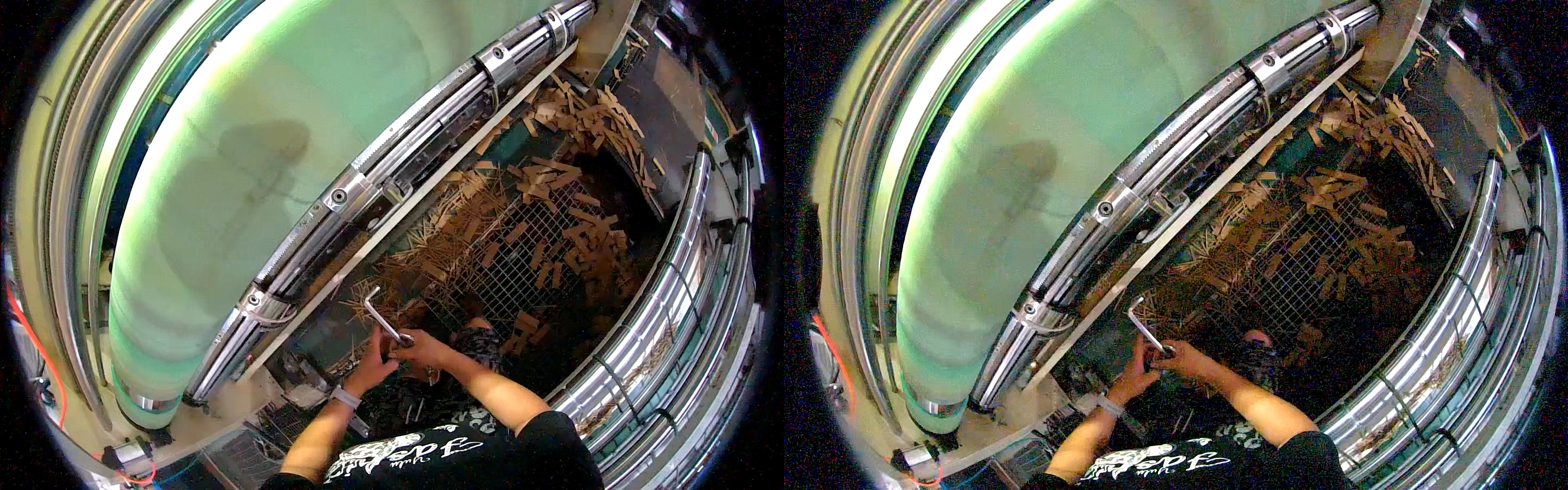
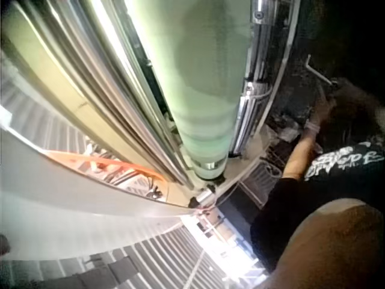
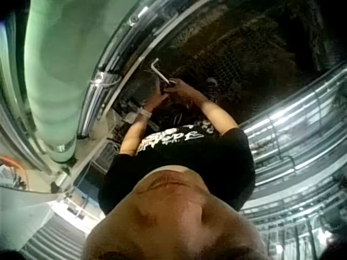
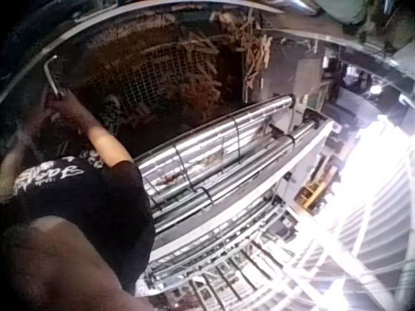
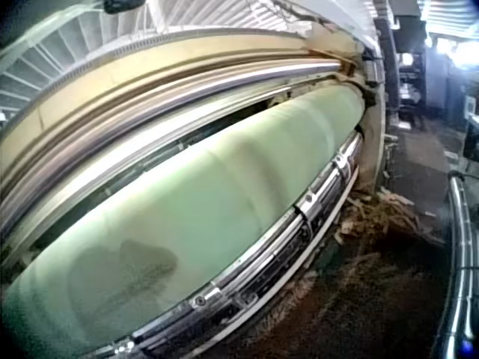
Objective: The person measures components on a large industrial machine with a tape measure, uses an Allen wrench to turn screws on a rotating cylinder, and uses a hammer and a metal rod to tap machine parts into alignment.
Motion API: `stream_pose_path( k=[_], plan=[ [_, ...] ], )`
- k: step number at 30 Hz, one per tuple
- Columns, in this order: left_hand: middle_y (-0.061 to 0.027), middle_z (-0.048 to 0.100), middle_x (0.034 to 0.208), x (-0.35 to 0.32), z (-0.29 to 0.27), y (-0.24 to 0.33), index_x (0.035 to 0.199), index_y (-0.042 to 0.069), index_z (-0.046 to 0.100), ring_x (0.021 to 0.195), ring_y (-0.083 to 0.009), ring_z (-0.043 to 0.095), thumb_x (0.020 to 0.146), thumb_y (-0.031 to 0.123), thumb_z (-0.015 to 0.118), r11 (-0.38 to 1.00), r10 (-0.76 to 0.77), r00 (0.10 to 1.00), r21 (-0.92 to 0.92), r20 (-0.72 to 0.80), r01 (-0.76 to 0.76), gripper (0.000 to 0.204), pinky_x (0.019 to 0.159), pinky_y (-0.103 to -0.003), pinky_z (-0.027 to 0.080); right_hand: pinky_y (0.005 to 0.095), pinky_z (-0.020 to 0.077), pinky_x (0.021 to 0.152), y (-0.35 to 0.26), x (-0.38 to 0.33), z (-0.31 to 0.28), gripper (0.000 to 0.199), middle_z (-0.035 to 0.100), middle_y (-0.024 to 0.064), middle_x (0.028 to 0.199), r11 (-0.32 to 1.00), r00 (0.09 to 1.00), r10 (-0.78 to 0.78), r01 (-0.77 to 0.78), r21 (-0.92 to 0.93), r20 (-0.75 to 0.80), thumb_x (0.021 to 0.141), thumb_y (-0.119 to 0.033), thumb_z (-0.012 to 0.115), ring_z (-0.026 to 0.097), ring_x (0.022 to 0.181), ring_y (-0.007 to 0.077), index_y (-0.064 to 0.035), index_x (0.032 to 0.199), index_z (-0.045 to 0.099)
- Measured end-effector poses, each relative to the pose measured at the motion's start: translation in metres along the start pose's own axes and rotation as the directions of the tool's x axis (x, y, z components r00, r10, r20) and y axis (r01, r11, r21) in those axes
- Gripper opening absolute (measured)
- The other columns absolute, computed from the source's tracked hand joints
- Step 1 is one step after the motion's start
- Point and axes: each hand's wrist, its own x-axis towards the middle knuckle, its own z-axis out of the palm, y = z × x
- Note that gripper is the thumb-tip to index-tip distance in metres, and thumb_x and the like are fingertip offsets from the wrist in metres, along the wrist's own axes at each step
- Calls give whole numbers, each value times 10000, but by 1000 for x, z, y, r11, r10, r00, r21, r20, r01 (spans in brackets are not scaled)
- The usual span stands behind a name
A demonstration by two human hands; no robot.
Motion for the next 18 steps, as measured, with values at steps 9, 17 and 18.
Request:
stream_pose_path(
  k=[9, 17, 18],
  plan=[
    [-114, 598, 887, -53, -38, -50, 1005, 10, 539, 813, -175, 561, 814, 203, 573, 960, -220, 975, 173, -24, 220, 274, 716, -298, 436, 248, 249, 393, -45, -6, -34, 147, 388, -25, 538, 970, 986, 166, -167, 178, 18, 789, -140, 622, 323, 420, 68, -67, 840, 505],
    [-135, 539, 629, -4, -85, -12, 809, 19, 577, 559, -218, 534, 836, 195, 538, 828, -260, 897, 395, -356, 397, 183, 524, -312, 395, 204, 247, 395, -29, -4, -120, 147, 332, -57, 563, 985, 789, -151, 173, -21, -595, 892, -215, 481, 283, 452, 41, -82, 938, 437],
    [-143, 525, 616, 16, -82, 3, 796, 18, 568, 537, -240, 520, 836, 189, 535, 869, -119, 891, 388, -438, 307, 179, 507, -322, 384, 267, 403, 677, -9, -7, -127, 408, 515, 101, 775, 995, 782, -83, 35, -90, -617, 876, -312, 494, 474, 734, 160, 21, 1106, 439]
  ],
)
